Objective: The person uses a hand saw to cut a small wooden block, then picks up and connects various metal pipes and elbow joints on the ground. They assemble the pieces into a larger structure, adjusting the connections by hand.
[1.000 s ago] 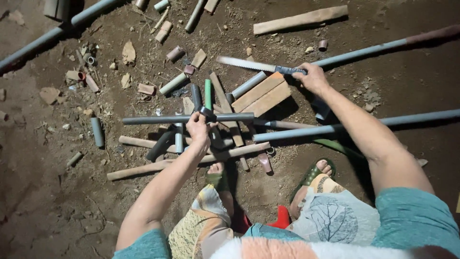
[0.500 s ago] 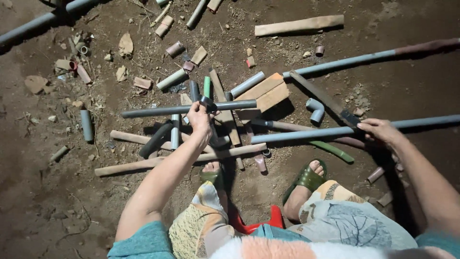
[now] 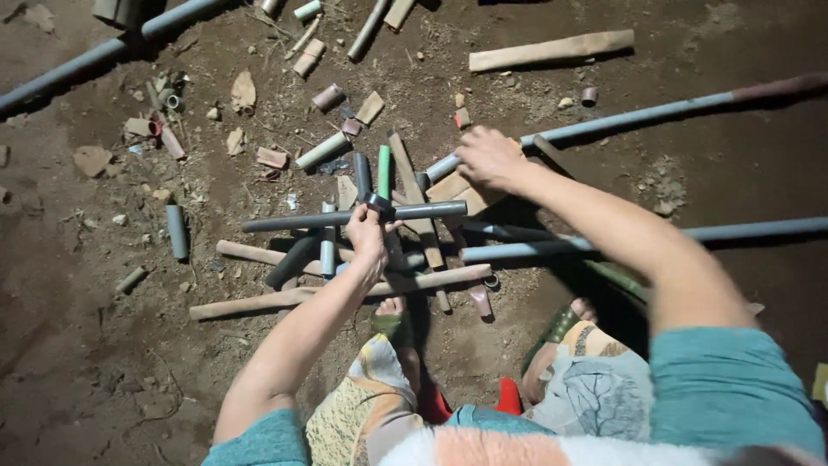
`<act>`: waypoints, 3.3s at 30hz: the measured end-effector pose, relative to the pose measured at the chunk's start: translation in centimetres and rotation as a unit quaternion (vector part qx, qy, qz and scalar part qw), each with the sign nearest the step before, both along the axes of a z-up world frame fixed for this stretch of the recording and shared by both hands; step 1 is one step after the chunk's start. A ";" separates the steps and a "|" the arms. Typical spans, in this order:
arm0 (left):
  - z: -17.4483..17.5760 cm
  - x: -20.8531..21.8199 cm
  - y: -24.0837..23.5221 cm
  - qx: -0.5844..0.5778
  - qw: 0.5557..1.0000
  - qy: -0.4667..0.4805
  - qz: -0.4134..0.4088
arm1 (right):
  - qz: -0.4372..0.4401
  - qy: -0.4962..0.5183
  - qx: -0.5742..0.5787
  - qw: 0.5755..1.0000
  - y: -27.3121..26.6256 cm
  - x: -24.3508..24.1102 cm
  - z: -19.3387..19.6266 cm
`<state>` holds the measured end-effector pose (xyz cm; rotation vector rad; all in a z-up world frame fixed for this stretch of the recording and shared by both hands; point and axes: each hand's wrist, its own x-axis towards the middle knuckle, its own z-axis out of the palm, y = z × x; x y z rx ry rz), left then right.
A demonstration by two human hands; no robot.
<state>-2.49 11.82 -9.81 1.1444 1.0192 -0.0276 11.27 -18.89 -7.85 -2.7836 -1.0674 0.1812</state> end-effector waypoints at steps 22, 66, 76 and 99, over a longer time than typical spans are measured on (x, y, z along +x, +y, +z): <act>2.6 4.1 0.6 0.008 0.999 -0.028 0.041 | -0.218 0.404 0.207 0.864 3.7 -0.2 21.9; 15.3 3.2 -7.8 0.281 0.611 -0.258 -0.693 | -0.050 0.024 -0.008 0.998 -10.3 -11.7 21.2; 16.5 2.6 -8.1 0.447 0.502 -0.280 -0.685 | -0.004 -0.019 -0.017 1.000 -10.0 -11.7 18.9; 7.1 3.8 2.9 0.401 0.617 0.045 -0.675 | -0.067 0.260 -0.084 0.960 -12.1 -15.2 6.1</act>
